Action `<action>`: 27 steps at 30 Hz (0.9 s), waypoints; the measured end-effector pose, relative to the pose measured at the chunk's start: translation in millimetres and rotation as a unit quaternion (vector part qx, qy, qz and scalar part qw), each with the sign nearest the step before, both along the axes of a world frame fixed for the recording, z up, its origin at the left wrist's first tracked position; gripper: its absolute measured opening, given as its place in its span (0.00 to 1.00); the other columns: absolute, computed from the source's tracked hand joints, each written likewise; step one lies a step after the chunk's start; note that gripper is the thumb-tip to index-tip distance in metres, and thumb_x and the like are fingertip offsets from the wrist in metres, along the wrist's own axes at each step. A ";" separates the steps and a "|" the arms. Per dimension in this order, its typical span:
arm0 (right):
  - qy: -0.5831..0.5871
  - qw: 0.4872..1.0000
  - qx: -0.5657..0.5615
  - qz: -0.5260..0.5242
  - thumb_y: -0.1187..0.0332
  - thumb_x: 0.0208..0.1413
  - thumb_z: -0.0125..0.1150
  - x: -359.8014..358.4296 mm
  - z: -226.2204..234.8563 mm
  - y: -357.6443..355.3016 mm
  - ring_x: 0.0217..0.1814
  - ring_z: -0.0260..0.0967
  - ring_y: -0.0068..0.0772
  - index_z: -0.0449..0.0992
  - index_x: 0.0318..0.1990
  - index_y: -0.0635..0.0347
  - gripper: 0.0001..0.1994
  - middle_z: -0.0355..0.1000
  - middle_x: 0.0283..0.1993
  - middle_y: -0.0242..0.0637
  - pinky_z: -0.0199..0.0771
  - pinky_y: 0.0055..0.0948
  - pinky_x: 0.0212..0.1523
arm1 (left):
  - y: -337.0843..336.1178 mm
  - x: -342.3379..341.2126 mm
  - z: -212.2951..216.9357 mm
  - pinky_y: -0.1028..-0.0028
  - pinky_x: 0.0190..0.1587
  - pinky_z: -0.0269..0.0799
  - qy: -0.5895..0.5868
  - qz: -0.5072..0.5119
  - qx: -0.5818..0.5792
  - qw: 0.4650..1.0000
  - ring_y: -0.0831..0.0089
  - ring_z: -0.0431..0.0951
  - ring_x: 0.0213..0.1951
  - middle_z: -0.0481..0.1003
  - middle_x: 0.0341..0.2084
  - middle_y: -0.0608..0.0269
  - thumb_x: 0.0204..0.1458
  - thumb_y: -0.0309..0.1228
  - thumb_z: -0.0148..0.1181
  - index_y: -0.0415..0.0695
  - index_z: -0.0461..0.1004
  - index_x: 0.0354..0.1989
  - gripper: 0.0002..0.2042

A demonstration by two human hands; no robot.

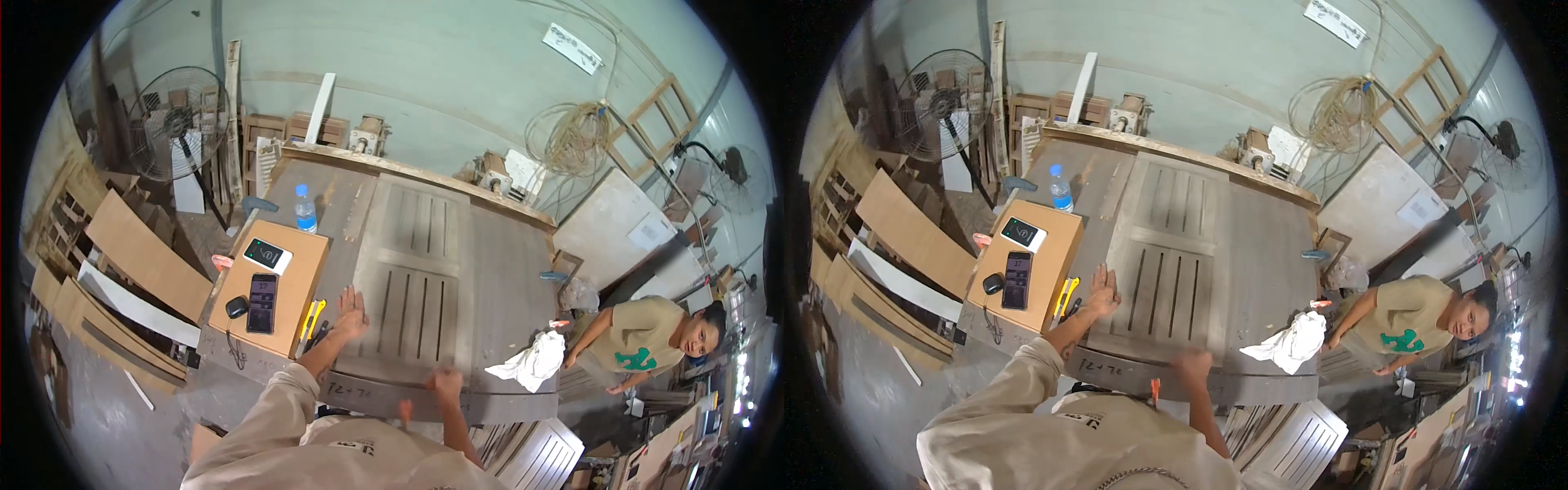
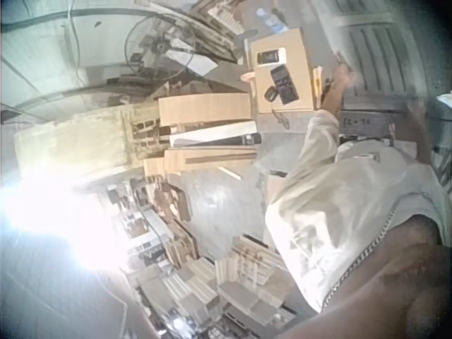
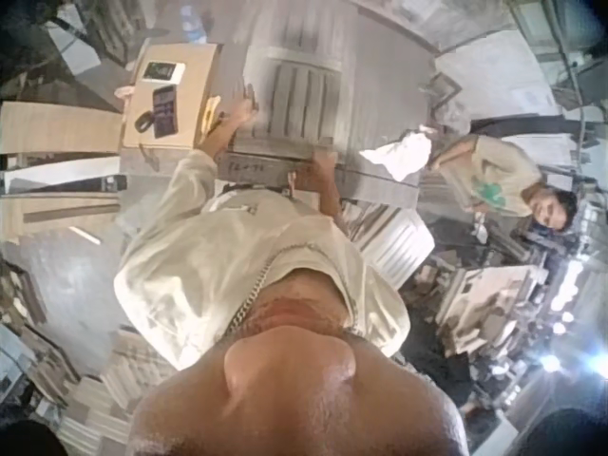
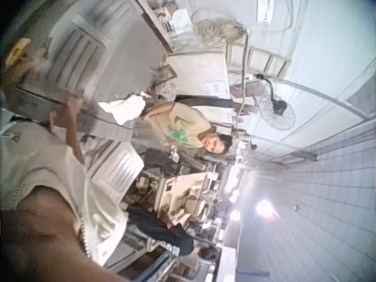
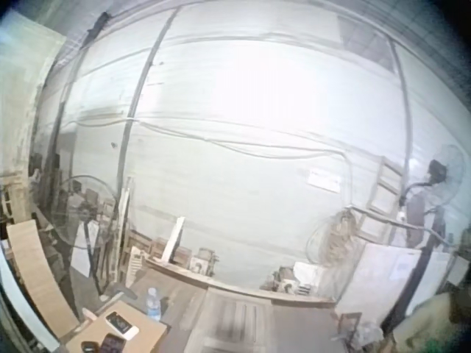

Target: The person wipes wooden slatted panels with a cloth, touches their surfaces by hand, and stacks the panels onto a pallet.

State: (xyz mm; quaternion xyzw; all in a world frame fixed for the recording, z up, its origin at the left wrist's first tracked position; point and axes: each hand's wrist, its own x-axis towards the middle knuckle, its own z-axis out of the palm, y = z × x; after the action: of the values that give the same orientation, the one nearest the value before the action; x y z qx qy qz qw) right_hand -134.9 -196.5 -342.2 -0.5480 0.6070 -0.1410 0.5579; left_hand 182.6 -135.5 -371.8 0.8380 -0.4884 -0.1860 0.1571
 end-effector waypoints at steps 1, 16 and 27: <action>0.135 0.968 -0.199 0.069 0.64 0.47 0.63 0.0 5.1 -11.1 0.43 0.73 0.60 0.63 0.56 0.65 0.29 0.75 0.41 0.55 0.74 0.47 0.42 | 0.4 -3.6 -5.4 0.51 0.68 0.34 -0.003 -0.005 0.002 1.000 0.41 0.33 0.69 0.32 0.66 0.31 0.52 0.33 0.49 0.30 0.42 0.66 0.36; 0.127 0.921 -0.367 0.032 0.72 0.40 0.68 -11.9 -21.9 -11.6 0.59 0.57 0.61 0.57 0.60 0.62 0.36 0.61 0.59 0.54 0.59 0.46 0.58 | 49.9 -11.5 -36.6 0.49 0.65 0.41 -0.167 -0.041 -0.182 0.968 0.41 0.46 0.66 0.45 0.64 0.32 0.46 0.21 0.49 0.29 0.51 0.62 0.31; 0.286 0.903 -0.321 0.011 0.62 0.43 0.66 10.2 -6.4 -32.8 0.61 0.57 0.53 0.56 0.62 0.63 0.38 0.62 0.56 0.51 0.62 0.44 0.58 | -7.1 35.5 -30.3 0.55 0.59 0.54 -0.205 -0.011 0.050 0.977 0.43 0.61 0.57 0.59 0.57 0.32 0.51 0.42 0.54 0.20 0.55 0.58 0.36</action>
State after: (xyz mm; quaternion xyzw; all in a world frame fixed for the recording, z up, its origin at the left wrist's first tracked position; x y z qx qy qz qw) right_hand -124.7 -229.3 -348.7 -0.7208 0.6563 -0.1595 0.1557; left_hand 218.1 -142.7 -402.2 0.8598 -0.5093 -0.0362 0.0093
